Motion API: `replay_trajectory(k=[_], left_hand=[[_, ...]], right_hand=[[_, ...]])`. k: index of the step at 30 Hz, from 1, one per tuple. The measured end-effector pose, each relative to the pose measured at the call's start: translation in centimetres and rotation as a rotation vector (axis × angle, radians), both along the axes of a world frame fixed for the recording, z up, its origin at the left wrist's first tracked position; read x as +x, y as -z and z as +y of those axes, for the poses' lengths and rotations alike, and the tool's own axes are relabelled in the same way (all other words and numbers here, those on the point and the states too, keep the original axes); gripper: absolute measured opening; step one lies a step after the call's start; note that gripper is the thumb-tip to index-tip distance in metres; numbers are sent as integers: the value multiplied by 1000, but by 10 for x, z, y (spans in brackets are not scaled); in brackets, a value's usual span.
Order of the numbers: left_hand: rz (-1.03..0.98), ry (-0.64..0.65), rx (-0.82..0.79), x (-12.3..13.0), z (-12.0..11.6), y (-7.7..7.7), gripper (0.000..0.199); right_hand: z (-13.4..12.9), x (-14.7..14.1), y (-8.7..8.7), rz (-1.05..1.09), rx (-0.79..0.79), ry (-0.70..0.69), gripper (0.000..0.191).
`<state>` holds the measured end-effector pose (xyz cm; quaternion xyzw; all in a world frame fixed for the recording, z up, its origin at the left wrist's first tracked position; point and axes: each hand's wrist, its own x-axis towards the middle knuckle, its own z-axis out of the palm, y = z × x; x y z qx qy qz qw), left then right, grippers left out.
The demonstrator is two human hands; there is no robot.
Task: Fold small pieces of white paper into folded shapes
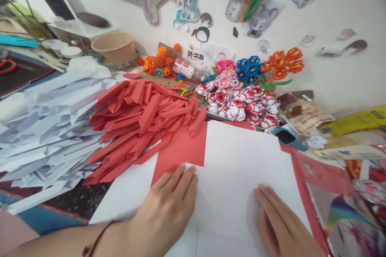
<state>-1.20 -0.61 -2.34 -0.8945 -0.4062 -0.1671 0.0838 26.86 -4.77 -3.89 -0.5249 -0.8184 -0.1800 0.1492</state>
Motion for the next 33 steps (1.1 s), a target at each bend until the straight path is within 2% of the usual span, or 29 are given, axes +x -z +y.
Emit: replay_trajectory(k=[8, 22, 27, 33], left_hand=[[-28, -22, 40, 5, 3, -8, 31], [71, 24, -168, -7, 2, -18, 52], [90, 32, -206, -8, 1, -17, 59], [76, 12, -157, -6, -1, -14, 54]], right_hand=[[1, -4, -5, -15, 6, -8, 35], [0, 1, 2, -23, 3, -9, 37], [0, -2, -1, -21, -8, 0, 37], [1, 0, 0, -27, 1, -17, 37]])
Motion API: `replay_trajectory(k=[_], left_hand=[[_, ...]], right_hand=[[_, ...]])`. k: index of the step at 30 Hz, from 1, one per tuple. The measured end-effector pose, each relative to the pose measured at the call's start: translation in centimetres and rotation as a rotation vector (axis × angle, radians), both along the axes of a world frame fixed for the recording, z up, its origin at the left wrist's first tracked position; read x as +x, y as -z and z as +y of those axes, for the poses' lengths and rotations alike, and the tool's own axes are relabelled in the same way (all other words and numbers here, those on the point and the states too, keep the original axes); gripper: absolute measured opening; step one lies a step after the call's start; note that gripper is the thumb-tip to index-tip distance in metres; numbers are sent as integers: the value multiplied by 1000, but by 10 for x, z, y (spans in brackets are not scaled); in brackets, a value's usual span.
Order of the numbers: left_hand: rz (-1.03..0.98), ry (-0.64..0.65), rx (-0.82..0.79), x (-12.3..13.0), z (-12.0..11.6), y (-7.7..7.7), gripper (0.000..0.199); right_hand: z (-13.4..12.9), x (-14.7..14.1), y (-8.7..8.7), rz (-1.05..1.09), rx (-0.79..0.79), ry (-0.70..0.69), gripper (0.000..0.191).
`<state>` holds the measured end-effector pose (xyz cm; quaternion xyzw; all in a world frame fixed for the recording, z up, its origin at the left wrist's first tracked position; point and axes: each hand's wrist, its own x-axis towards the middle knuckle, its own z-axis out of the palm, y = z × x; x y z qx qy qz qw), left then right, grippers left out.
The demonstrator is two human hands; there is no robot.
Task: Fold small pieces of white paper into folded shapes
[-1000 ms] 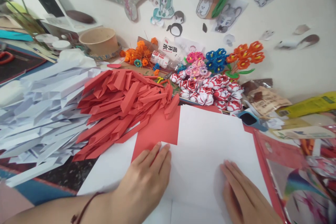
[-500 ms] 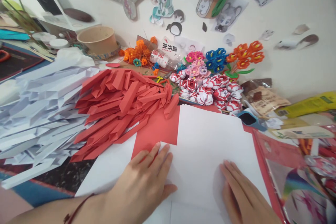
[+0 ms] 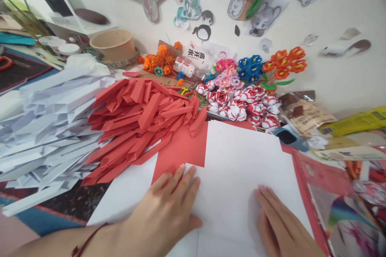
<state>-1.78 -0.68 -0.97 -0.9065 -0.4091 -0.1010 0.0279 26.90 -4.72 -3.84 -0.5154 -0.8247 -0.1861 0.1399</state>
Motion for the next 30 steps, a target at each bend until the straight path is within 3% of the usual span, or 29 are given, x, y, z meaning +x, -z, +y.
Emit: replay_trajectory(k=[23, 30], left_hand=[[7, 8, 241, 1, 0, 8, 31], [81, 25, 176, 0, 0, 5, 34]], right_hand=[[-1, 0, 4, -1, -23, -2, 38], [-1, -1, 2, 30, -21, 32, 36]])
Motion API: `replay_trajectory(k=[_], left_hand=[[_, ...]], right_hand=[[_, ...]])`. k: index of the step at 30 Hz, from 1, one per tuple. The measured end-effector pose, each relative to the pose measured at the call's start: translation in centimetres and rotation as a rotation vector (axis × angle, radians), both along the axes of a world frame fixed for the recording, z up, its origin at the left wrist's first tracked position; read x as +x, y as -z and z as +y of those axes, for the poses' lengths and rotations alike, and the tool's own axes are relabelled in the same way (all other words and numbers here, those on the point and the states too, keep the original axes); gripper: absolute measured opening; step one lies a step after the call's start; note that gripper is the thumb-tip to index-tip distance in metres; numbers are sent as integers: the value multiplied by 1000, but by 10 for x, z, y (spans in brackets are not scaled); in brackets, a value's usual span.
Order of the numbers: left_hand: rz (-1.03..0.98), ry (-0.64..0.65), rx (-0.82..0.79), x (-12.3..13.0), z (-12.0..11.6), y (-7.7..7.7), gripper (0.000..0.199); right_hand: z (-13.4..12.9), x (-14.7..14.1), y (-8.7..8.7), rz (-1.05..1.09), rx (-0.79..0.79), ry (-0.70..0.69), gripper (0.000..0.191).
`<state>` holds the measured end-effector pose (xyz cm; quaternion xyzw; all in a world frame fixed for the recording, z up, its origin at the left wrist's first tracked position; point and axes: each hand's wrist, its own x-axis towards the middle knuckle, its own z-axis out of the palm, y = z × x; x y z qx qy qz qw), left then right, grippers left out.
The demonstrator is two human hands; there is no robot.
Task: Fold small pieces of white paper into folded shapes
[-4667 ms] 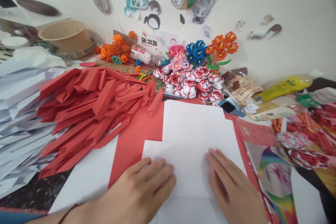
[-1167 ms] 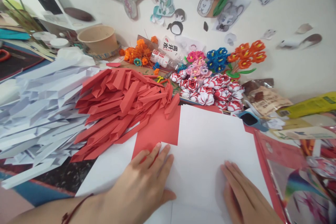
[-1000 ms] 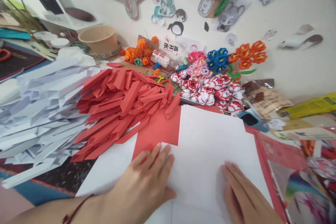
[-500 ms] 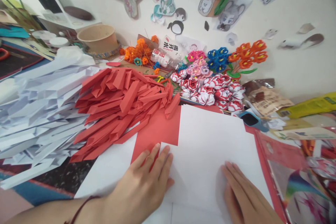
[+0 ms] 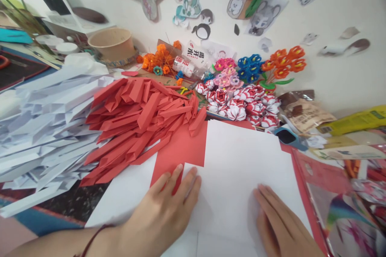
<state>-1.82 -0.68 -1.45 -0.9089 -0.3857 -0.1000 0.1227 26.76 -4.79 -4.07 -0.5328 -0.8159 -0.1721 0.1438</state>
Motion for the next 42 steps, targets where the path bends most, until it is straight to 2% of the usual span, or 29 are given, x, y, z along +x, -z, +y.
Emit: replay_trajectory(k=[9, 15, 18, 26, 35, 42], left_hand=[[38, 8, 9, -1, -1, -4, 39], [27, 2, 12, 0, 0, -5, 38], [36, 7, 10, -1, 1, -5, 37], [80, 34, 13, -5, 1, 4, 41], [62, 35, 41, -6, -1, 16, 42], [23, 71, -14, -10, 3, 1, 30]], right_hand=[[-1, -1, 0, 54, -84, 25, 35], [-3, -9, -5, -77, -195, 125, 44], [-1, -15, -9, -133, -161, 132, 46], [6, -39, -16, -234, -88, 13, 47], [8, -66, -18, -359, -75, 80, 63], [9, -71, -17, -369, -59, 92, 68]])
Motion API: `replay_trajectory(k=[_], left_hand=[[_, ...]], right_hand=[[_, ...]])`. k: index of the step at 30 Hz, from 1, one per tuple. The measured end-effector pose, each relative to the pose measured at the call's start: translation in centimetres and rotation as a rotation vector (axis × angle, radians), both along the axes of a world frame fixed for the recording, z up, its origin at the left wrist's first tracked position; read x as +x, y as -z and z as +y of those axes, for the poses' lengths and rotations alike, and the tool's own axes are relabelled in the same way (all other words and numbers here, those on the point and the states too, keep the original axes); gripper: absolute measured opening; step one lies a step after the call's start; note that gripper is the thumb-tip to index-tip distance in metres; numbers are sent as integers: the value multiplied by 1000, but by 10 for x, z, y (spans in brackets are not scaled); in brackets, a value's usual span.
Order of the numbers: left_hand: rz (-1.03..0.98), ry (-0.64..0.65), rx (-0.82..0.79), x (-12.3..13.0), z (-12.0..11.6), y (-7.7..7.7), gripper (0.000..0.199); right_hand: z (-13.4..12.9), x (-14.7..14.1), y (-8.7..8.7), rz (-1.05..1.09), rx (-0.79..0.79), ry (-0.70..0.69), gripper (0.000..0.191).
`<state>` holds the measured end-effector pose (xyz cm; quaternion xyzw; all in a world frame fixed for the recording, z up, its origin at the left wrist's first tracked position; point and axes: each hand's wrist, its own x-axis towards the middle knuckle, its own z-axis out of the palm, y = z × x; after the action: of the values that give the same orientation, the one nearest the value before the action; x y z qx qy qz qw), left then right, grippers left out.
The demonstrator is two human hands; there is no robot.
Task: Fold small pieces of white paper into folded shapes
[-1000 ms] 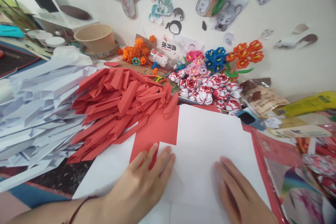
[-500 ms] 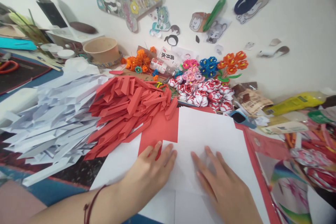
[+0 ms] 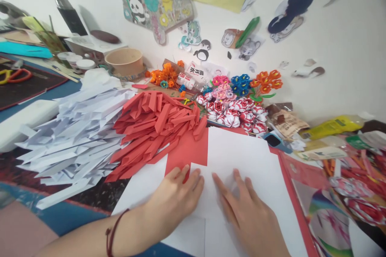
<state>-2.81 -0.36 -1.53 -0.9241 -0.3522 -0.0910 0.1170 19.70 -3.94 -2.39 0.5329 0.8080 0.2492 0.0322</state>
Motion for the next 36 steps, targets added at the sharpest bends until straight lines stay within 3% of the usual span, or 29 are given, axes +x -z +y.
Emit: replay_trajectory(k=[4, 9, 27, 32, 36], left_hand=[[-22, -1, -5, 0, 3, -6, 26], [-58, -51, 23, 0, 3, 0, 26], [47, -141, 22, 2, 0, 0, 32], [-106, -69, 51, 1, 11, -5, 20], [-208, 160, 74, 4, 5, -7, 19]], right_hand=[[1, 0, 0, 1, -32, -3, 69], [1, 1, -1, 12, -42, -13, 67], [2, 0, -2, 13, -22, -18, 69], [2, -1, -4, 18, -77, 11, 65], [2, 1, -11, 2, -124, 26, 69]])
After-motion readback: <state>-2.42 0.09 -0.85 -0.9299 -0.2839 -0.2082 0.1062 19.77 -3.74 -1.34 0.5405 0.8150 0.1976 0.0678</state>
